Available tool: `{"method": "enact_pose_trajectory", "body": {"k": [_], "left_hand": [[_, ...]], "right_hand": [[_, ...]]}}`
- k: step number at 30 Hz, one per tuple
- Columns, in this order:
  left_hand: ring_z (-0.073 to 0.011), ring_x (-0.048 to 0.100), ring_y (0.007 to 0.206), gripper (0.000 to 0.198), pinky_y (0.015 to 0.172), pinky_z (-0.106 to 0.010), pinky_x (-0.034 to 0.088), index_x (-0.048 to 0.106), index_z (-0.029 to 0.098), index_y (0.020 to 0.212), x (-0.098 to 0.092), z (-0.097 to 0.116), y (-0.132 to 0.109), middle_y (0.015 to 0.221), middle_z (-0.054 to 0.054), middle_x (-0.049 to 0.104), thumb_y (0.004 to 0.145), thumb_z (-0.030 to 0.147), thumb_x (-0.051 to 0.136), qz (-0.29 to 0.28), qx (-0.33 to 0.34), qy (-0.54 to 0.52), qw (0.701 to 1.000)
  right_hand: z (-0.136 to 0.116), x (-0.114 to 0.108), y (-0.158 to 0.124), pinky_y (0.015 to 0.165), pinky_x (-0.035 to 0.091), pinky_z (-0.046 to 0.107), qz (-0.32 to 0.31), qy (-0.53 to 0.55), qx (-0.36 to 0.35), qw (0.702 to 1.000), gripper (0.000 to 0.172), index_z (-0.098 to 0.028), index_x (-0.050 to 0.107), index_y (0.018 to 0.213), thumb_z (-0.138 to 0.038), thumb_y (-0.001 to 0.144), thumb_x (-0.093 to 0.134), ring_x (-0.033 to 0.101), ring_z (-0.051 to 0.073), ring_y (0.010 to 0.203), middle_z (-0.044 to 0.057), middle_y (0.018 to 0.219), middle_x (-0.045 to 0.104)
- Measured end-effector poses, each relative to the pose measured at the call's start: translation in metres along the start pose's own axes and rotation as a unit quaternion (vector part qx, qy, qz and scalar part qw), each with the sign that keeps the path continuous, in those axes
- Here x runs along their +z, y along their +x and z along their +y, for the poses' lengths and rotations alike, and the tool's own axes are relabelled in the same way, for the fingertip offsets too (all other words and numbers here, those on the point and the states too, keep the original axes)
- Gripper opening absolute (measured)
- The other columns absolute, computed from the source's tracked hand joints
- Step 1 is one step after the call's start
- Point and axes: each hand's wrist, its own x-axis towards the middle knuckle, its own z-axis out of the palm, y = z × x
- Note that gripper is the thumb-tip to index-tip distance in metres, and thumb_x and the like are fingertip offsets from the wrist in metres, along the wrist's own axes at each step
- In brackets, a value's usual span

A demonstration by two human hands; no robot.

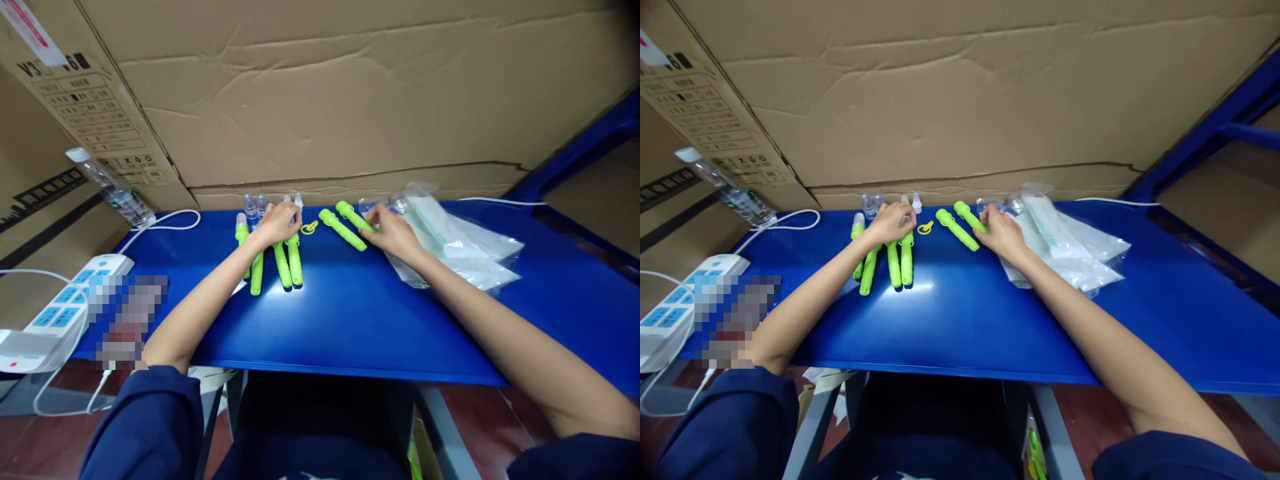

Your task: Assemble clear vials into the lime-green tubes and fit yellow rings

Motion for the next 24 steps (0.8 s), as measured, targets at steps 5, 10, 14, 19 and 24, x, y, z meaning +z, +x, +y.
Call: {"method": "enact_pose_trajectory", "body": {"k": [5,10,14,19,24], "left_hand": [[-0.0327,0.057,0.133,0.042,0.111,-0.054,0.037,0.061,0.022,0.133,-0.006,-0.021,-0.003,0.140,-0.012,0.065,0.098,0.021,0.036,-0.058,-0.053,0.011,0.997],[-0.0329,0.063,0.123,0.039,0.112,-0.054,0.033,0.064,0.025,0.131,-0.005,-0.019,-0.004,0.124,-0.010,0.073,0.096,0.030,0.047,-0.051,-0.045,0.004,0.998],[-0.0349,0.063,0.121,0.040,0.110,-0.058,0.032,0.068,0.025,0.130,-0.007,-0.012,-0.011,0.120,-0.012,0.073,0.098,0.038,0.048,-0.061,-0.039,0.000,0.997],[-0.0303,0.056,0.130,0.047,0.109,-0.047,0.037,0.070,0.022,0.124,-0.015,-0.013,-0.020,0.138,-0.013,0.062,0.102,0.050,0.039,-0.039,0.096,-0.070,0.992],[-0.0172,0.060,0.065,0.057,0.068,-0.029,0.044,0.069,0.016,0.086,-0.026,-0.008,-0.023,0.070,-0.005,0.066,0.097,0.063,0.041,-0.039,0.107,-0.122,0.986]], "right_hand": [[-0.054,0.000,-0.013,0.097,0.047,0.051,0.008,-0.120,-0.028,0.992,0.016,-0.019,0.058,0.095,-0.034,0.091,0.060,0.064,0.038,0.111,0.019,0.110,0.070],[-0.129,0.016,-0.031,0.077,0.051,0.040,-0.197,-0.079,-0.034,0.977,0.045,-0.022,0.057,0.075,-0.056,0.101,0.042,0.071,0.033,0.090,0.013,0.086,0.072],[-0.144,0.027,-0.034,0.066,0.048,0.033,-0.278,-0.069,-0.049,0.957,0.030,-0.022,0.054,0.075,-0.046,0.090,0.063,0.072,0.031,0.090,0.011,0.085,0.073],[-0.117,0.000,-0.026,0.053,0.046,0.027,-0.323,0.172,-0.001,0.931,0.016,-0.022,0.048,0.087,-0.034,0.097,0.055,0.064,0.016,0.058,0.003,0.072,0.069],[-0.098,-0.034,-0.023,0.059,0.044,0.029,-0.220,0.094,-0.172,0.956,0.023,-0.021,0.055,0.098,-0.044,0.097,0.057,0.063,0.018,0.069,0.006,0.086,0.070]]}}
